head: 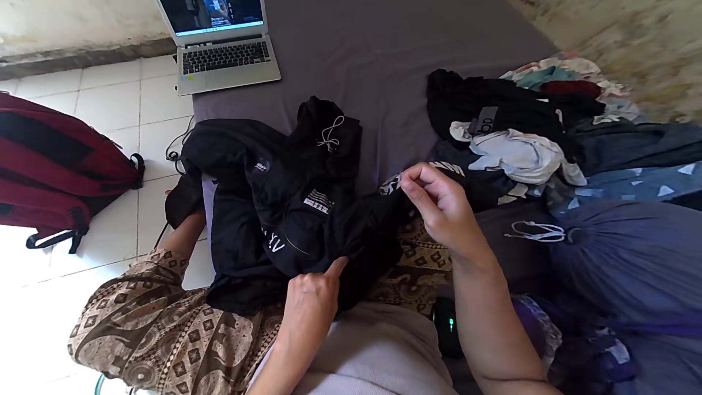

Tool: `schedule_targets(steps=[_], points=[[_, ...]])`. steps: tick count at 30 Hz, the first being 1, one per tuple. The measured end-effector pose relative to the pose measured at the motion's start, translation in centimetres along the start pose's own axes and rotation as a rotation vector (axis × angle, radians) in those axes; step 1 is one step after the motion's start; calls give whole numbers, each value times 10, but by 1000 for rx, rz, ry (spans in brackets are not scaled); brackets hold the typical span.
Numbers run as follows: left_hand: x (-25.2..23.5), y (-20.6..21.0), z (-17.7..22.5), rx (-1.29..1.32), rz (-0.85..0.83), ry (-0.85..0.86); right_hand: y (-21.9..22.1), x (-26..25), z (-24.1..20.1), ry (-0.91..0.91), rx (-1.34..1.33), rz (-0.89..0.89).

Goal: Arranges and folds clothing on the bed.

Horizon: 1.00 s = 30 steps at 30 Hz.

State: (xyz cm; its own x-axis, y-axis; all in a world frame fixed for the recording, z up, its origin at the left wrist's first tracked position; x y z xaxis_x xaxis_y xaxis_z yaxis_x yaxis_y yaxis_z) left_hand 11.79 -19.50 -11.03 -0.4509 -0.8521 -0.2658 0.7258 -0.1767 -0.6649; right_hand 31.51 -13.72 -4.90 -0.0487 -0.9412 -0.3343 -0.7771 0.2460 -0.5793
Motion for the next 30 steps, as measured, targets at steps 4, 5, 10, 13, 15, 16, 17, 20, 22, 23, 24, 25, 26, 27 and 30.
schedule_targets(steps=[4, 5, 10, 13, 15, 16, 17, 20, 22, 23, 24, 25, 26, 27, 30], points=[[-4, 2, -4, 38, -41, -60, 2, 4, 2, 13, -63, -65], [-5, 2, -5, 53, -49, -72, 2, 4, 2, 14, -76, -75], [-12, 3, -12, 44, -41, -111, 2, 5, 6, 10, -98, -72], [-18, 0, -13, -26, -11, -83, -2, 5, 7, 23, -93, -56], [-21, -1, -13, -51, -18, -89, -3, 5, 7, 24, -92, -48], [-23, 0, -13, -58, -25, -99, -4, 5, 7, 26, -93, -44], [-24, 1, -13, -62, -32, -109, -4, 6, 8, 29, -95, -37], [-28, 7, -15, -37, -27, -118, -8, 6, 9, 23, -129, 20], [-31, 9, -17, -13, 22, -86, -11, 7, 12, -8, -205, 60], [-33, 9, -18, 5, 36, -72, -13, 7, 14, -22, -252, 74], [-34, 9, -18, 24, 40, -65, -15, 7, 14, -30, -288, 86], [-35, 8, -19, 38, 40, -58, -17, 7, 15, -33, -315, 104], [-36, 8, -19, 52, 42, -48, -19, 7, 16, -33, -341, 126], [-36, 7, -18, 64, 48, -40, -21, 7, 16, -29, -363, 145], [-34, 5, -17, 89, 71, -21, -24, 8, 19, -16, -445, 198]])
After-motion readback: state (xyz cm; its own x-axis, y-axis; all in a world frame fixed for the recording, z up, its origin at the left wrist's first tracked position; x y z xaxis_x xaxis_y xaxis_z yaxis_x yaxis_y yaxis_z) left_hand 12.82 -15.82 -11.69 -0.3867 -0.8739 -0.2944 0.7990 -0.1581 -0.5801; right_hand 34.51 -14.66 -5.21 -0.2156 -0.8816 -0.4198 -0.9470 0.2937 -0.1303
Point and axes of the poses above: each hand's wrist, its own x-axis away from the middle knuckle, its own y-axis out of the palm, z = x × y, the point moved 8 cm from there along -x, towards the middle knuckle, and after that the axes turned 10 degrees about x, right-handed, at the moved point
